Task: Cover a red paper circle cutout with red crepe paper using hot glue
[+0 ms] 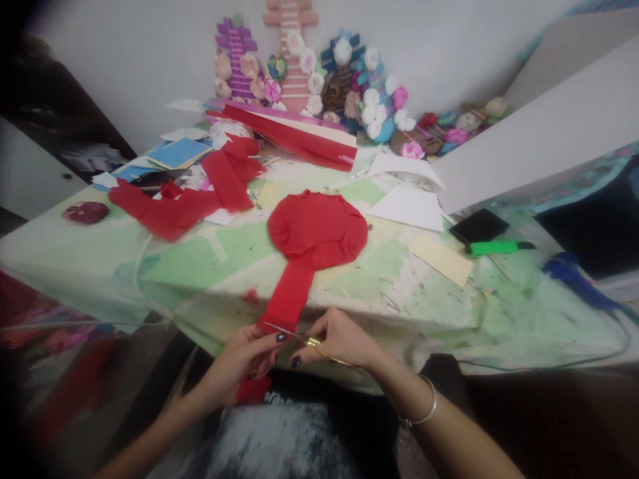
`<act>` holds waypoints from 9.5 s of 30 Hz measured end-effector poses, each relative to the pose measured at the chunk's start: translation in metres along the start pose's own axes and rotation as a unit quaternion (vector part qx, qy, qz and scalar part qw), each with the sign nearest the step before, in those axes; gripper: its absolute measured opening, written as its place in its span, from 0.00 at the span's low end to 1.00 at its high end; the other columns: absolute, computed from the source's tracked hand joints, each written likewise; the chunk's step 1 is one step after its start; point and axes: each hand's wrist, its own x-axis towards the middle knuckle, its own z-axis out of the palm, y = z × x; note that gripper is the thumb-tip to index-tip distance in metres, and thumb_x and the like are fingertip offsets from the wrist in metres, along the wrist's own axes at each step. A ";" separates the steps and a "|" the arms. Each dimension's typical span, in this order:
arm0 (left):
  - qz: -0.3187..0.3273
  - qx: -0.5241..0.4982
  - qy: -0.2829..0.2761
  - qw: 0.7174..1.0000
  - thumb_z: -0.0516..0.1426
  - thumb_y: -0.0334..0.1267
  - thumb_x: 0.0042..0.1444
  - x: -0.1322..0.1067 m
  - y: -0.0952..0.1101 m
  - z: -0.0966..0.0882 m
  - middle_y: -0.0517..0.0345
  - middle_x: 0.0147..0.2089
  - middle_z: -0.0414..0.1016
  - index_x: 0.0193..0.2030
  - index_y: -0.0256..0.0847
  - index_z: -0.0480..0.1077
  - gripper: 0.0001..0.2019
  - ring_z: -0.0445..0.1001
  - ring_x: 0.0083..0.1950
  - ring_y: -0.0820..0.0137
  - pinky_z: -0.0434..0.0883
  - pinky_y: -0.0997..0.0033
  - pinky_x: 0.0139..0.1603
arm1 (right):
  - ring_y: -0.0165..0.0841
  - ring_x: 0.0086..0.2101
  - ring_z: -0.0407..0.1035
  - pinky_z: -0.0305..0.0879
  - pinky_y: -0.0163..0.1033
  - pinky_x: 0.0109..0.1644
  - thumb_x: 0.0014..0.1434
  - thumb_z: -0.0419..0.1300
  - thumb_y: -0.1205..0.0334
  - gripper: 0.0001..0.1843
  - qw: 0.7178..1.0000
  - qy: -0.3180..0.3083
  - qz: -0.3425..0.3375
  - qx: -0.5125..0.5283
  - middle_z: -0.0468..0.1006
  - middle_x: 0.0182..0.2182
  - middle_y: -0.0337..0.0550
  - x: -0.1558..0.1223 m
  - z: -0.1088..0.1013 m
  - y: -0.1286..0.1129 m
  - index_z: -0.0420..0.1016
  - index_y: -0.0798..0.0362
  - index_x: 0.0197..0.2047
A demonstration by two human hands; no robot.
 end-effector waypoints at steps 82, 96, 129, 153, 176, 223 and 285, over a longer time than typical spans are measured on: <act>0.642 0.419 0.268 0.583 0.57 0.33 0.54 0.140 0.264 0.016 0.44 0.64 0.60 0.49 0.42 0.70 0.14 0.57 0.68 0.54 0.56 0.52 0.67 | 0.37 0.39 0.76 0.74 0.44 0.44 0.56 0.62 0.64 0.10 0.674 0.525 -0.518 -0.043 0.82 0.38 0.43 0.006 -0.167 -0.182 0.79 0.53 0.42; 0.740 0.102 0.002 0.664 0.64 0.30 0.48 0.075 0.256 0.127 0.58 0.36 0.78 0.39 0.42 0.72 0.11 0.79 0.39 0.68 0.75 0.69 0.43 | 0.36 0.39 0.74 0.70 0.43 0.45 0.63 0.50 0.67 0.13 0.546 0.628 -0.521 -0.188 0.79 0.39 0.44 0.053 -0.136 -0.170 0.73 0.49 0.45; 0.482 -0.063 -0.172 0.857 0.59 0.33 0.41 0.038 0.242 0.144 0.60 0.28 0.73 0.30 0.44 0.68 0.07 0.75 0.33 0.66 0.72 0.68 0.29 | 0.31 0.32 0.72 0.70 0.36 0.37 0.60 0.59 0.60 0.05 0.651 0.432 -0.587 0.212 0.75 0.31 0.38 0.050 -0.100 -0.189 0.69 0.51 0.38; 0.450 0.010 -0.167 0.877 0.58 0.29 0.42 0.016 0.238 0.139 0.62 0.23 0.66 0.26 0.39 0.68 0.03 0.65 0.24 0.77 0.63 0.80 0.23 | 0.27 0.27 0.65 0.62 0.31 0.29 0.53 0.56 0.68 0.04 0.749 0.356 -0.492 0.263 0.72 0.27 0.36 0.020 -0.087 -0.195 0.71 0.52 0.32; 0.797 0.125 -0.128 0.577 0.61 0.26 0.52 0.069 0.260 0.134 0.55 0.47 0.68 0.43 0.45 0.66 0.15 0.70 0.53 0.67 0.72 0.63 0.52 | 0.28 0.34 0.72 0.69 0.33 0.39 0.53 0.65 0.70 0.10 0.666 0.429 -0.594 0.135 0.75 0.32 0.37 0.042 -0.131 -0.192 0.69 0.51 0.37; 0.804 0.358 0.042 0.474 0.60 0.28 0.53 0.025 0.270 0.112 0.55 0.46 0.76 0.36 0.45 0.73 0.07 0.73 0.50 0.62 0.70 0.57 0.51 | 0.33 0.38 0.74 0.71 0.42 0.45 0.53 0.61 0.74 0.14 0.637 0.524 -0.560 -0.075 0.76 0.37 0.37 0.029 -0.115 -0.191 0.72 0.46 0.40; 0.772 0.199 -0.013 0.604 0.65 0.26 0.47 0.043 0.272 0.114 0.61 0.30 0.78 0.31 0.40 0.77 0.06 0.77 0.34 0.74 0.76 0.76 0.39 | 0.30 0.35 0.72 0.70 0.38 0.41 0.57 0.61 0.71 0.08 0.622 0.530 -0.573 -0.056 0.79 0.33 0.38 0.024 -0.128 -0.191 0.78 0.50 0.38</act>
